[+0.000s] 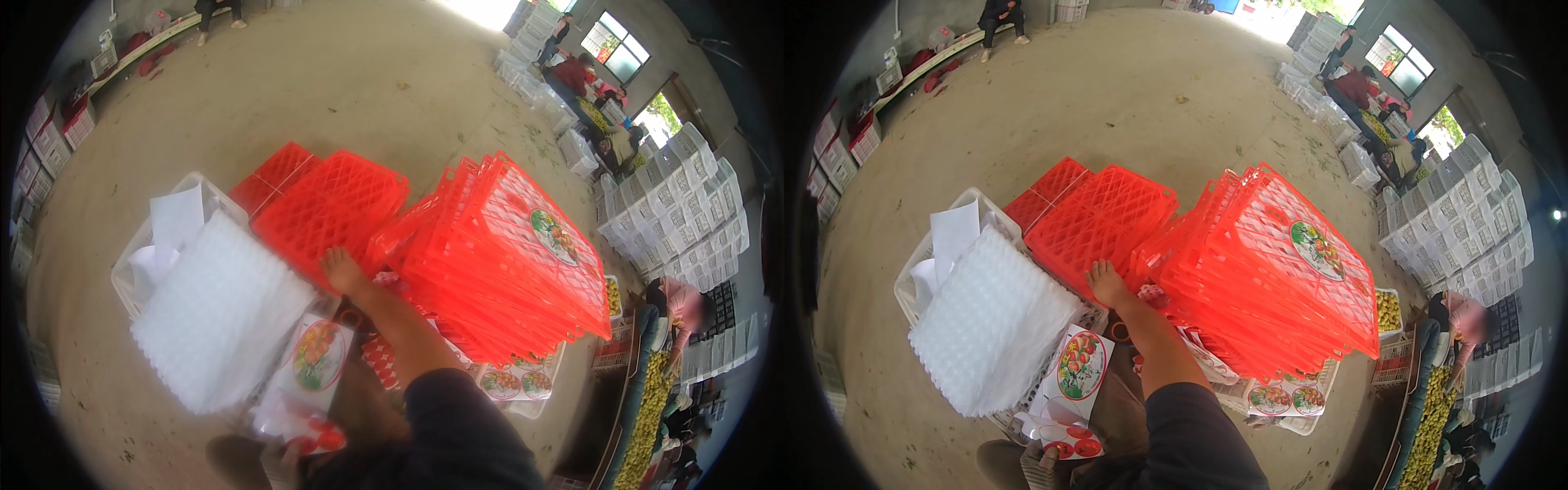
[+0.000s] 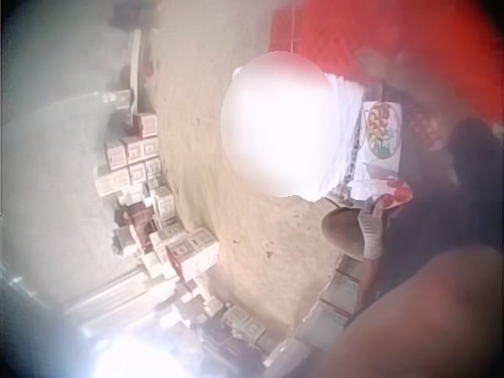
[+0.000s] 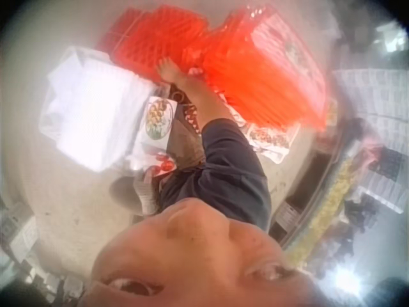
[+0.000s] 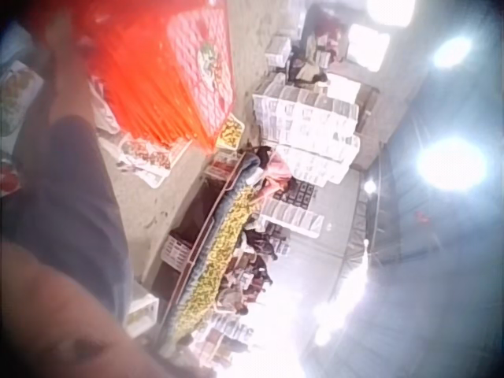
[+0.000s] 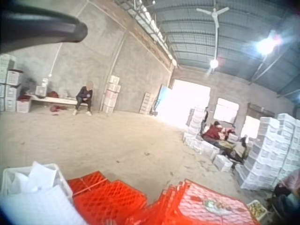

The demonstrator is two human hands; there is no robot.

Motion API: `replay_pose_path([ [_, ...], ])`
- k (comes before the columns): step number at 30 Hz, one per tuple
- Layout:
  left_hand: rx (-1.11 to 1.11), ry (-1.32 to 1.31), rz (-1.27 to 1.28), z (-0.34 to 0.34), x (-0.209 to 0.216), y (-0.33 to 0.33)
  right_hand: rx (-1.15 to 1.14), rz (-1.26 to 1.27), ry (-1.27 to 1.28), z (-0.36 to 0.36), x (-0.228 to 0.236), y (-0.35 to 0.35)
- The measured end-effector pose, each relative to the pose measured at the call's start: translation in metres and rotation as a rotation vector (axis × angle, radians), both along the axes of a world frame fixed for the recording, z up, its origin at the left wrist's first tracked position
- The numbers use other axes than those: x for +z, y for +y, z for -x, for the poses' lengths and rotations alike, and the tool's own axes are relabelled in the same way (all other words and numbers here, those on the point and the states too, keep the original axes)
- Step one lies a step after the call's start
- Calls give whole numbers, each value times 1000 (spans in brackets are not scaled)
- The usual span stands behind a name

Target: The person assembles red plastic crates by placing white foam inserts into the crate frames and then affixing printed labels to the top of each assembled unit. The person handles foam inserts, crate frames, and labels one at a time, stacking completed crates nearby.

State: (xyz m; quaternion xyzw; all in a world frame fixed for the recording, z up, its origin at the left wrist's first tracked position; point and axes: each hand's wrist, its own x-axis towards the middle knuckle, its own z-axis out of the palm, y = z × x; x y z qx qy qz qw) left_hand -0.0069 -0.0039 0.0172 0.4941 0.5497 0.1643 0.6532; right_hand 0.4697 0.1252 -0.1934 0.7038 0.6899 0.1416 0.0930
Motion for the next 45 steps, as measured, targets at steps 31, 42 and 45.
replay_pose_path([
  [31, 88, -143, 217, 5, -19, -5, 67, 6, 88, -9, 17, -8],
  [42, -345, 131, -526, 2, -8, 5, 92, 149, 38, -5, 75, 0],
  [45, -365, 119, -643, 4, -13, 2, 26, -57, -43, -6, 83, 5],
])
